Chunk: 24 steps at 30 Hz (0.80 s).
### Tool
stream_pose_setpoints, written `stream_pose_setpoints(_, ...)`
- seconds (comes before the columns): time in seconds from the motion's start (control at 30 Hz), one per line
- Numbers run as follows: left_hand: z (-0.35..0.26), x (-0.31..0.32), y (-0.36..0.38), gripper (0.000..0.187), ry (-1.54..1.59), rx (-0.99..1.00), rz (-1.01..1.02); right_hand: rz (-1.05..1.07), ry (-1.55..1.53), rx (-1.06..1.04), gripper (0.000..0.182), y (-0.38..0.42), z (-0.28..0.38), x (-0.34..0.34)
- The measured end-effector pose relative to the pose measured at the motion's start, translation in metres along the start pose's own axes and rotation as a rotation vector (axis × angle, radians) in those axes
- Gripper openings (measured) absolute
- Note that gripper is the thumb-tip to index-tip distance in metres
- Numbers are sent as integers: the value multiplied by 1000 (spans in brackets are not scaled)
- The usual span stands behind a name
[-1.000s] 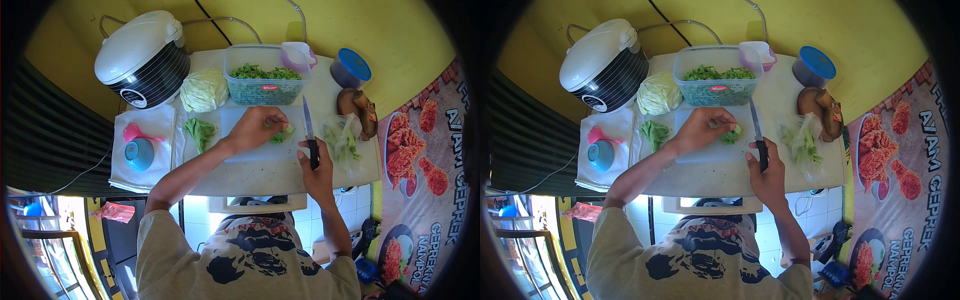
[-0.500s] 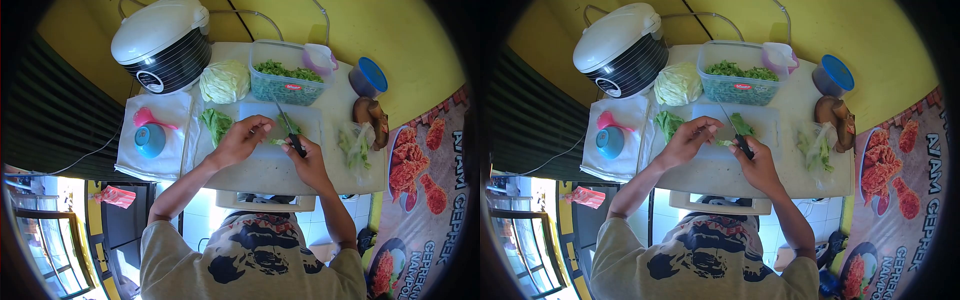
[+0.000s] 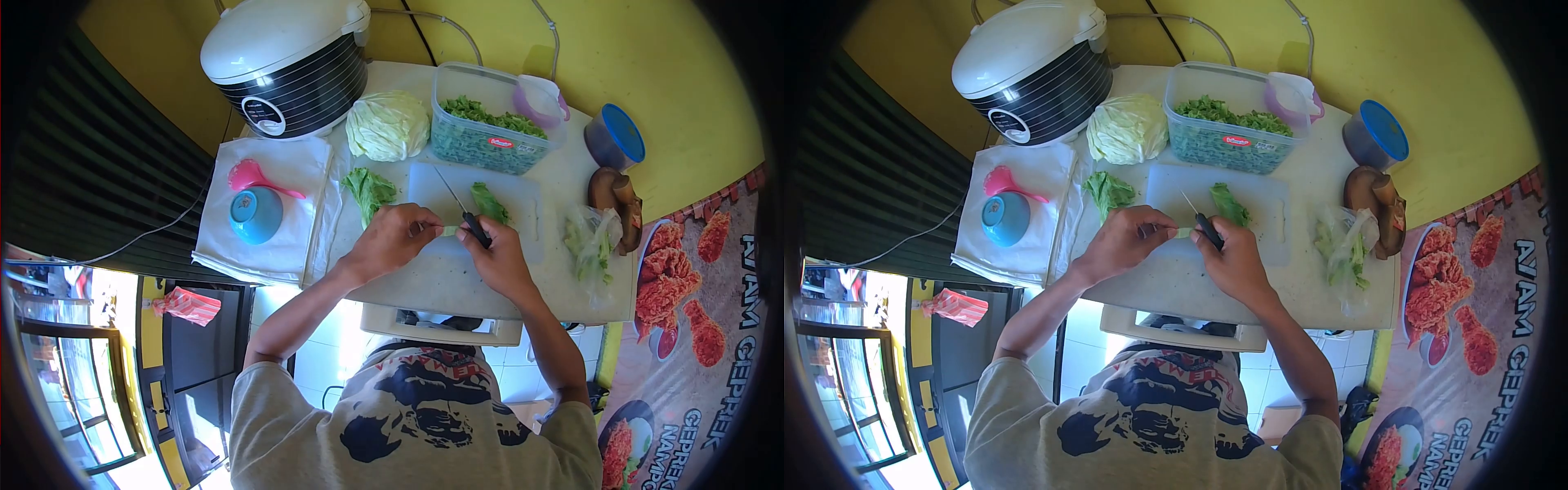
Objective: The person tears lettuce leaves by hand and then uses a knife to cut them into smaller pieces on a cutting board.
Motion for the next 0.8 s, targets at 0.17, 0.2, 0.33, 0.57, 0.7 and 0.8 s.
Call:
stream_pose_setpoints(0.17,3,8,-2,11,-165,119,-76,-157,235,-158,9,-2,11,0)
stream_pose_setpoints(0.2,4,10,-2,10,-181,130,-95,-160,257,-155,10,-3,10,1)
stream_pose_setpoints(0.33,4,13,-3,8,-167,113,-148,-252,253,-190,23,4,18,1)
stream_pose_setpoints(0.57,2,14,-2,10,-163,75,-221,-181,271,-231,63,62,13,7)
stream_pose_setpoints(0.7,4,16,-1,12,-154,24,-273,-22,368,-150,68,86,17,10)
stream_pose_setpoints(0.8,6,18,-2,14,-152,25,-299,-1,445,-174,77,92,17,15)
Point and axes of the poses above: each hand's wrist, its own y-axis away from the middle knuckle, its own x-axis out of the palm, z = x × y, the point moved 5 cm from there along -y, towards the middle knuckle, and after that the axes turned 14 degrees about y, right-handed, at the moved point
